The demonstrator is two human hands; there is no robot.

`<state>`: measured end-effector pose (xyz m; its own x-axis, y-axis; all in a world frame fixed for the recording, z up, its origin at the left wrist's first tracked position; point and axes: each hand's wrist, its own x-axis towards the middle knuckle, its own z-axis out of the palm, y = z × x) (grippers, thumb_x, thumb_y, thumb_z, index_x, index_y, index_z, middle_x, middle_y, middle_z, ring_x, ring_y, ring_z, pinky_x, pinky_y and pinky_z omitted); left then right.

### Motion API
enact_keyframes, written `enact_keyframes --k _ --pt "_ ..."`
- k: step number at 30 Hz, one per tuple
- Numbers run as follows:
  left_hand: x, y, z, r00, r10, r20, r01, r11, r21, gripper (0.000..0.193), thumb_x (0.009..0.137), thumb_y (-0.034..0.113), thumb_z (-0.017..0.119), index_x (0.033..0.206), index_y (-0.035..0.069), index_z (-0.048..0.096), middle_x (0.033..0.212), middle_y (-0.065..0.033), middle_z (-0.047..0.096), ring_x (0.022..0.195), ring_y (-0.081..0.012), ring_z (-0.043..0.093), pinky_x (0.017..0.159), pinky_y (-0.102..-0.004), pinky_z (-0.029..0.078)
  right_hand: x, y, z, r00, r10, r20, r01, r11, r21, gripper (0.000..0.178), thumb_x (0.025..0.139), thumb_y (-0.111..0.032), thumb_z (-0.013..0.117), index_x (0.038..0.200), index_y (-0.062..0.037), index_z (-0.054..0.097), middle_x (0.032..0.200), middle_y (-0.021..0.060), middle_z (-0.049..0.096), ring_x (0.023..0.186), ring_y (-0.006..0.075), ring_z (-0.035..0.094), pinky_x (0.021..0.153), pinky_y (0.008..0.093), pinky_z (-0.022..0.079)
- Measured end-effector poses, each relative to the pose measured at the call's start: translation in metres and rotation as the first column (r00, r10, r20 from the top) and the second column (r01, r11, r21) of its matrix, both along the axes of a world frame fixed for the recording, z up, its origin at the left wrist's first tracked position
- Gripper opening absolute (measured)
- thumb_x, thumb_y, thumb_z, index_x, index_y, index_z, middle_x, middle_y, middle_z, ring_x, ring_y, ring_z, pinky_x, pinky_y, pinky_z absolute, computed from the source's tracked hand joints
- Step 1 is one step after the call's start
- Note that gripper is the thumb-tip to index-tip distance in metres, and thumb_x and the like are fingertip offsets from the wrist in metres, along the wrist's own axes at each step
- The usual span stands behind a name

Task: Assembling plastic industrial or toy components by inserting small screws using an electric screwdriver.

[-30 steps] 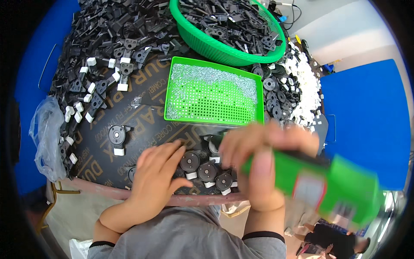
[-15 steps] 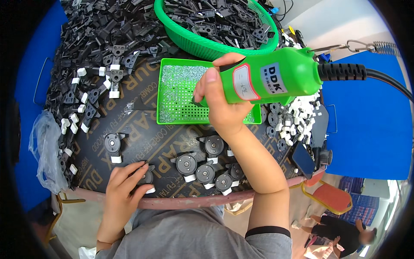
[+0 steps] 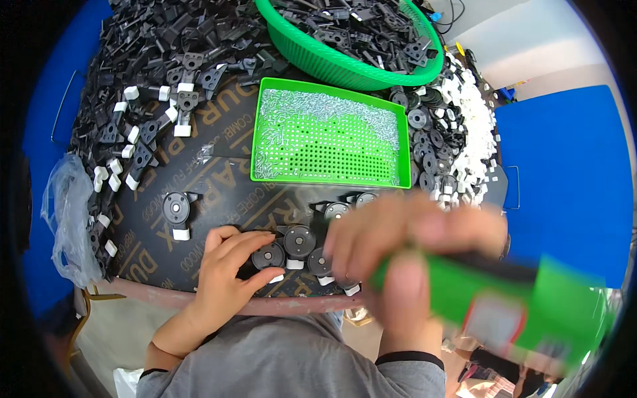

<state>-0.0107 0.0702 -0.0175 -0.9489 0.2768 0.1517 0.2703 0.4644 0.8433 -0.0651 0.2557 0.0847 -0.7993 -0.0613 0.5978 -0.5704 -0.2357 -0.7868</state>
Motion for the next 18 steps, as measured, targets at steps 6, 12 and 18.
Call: enact_keyframes --k 6,12,18 --pt "-0.001 -0.001 -0.003 1.0 -0.001 0.022 0.0 0.998 0.057 0.047 0.071 0.016 0.081 0.114 0.006 0.065 0.11 -0.0072 0.067 0.097 -0.0285 0.053 0.087 -0.0371 0.046 0.03 -0.009 -0.013 0.972 0.236 -0.011 -0.223 0.933 0.282 0.029 0.092 -0.009 0.06 0.11 -0.0059 0.036 0.066 0.0104 0.059 0.048 0.0219 0.059 0.047 0.0375 0.054" --pt "0.0 -0.002 -0.005 1.0 -0.009 -0.005 0.009 0.997 0.076 0.049 0.072 0.016 0.081 0.116 0.005 0.064 0.111 -0.0079 0.067 0.096 -0.0278 0.056 0.085 -0.0365 0.047 0.027 -0.012 -0.025 0.976 0.216 -0.023 -0.201 0.938 0.281 0.029 0.092 -0.008 0.059 0.109 -0.005 0.035 0.064 0.0106 0.057 0.047 0.0222 0.057 0.048 0.0373 0.054" --pt "-0.001 -0.001 -0.006 1.0 -0.019 0.013 0.018 0.995 0.094 0.048 0.072 0.016 0.081 0.115 0.005 0.063 0.108 -0.0096 0.066 0.094 -0.0295 0.057 0.082 -0.0379 0.049 0.02 -0.016 -0.026 0.971 0.238 -0.01 -0.228 0.94 0.253 0.027 0.091 -0.007 0.06 0.105 -0.0031 0.038 0.064 0.0105 0.057 0.046 0.0218 0.056 0.046 0.0362 0.053"
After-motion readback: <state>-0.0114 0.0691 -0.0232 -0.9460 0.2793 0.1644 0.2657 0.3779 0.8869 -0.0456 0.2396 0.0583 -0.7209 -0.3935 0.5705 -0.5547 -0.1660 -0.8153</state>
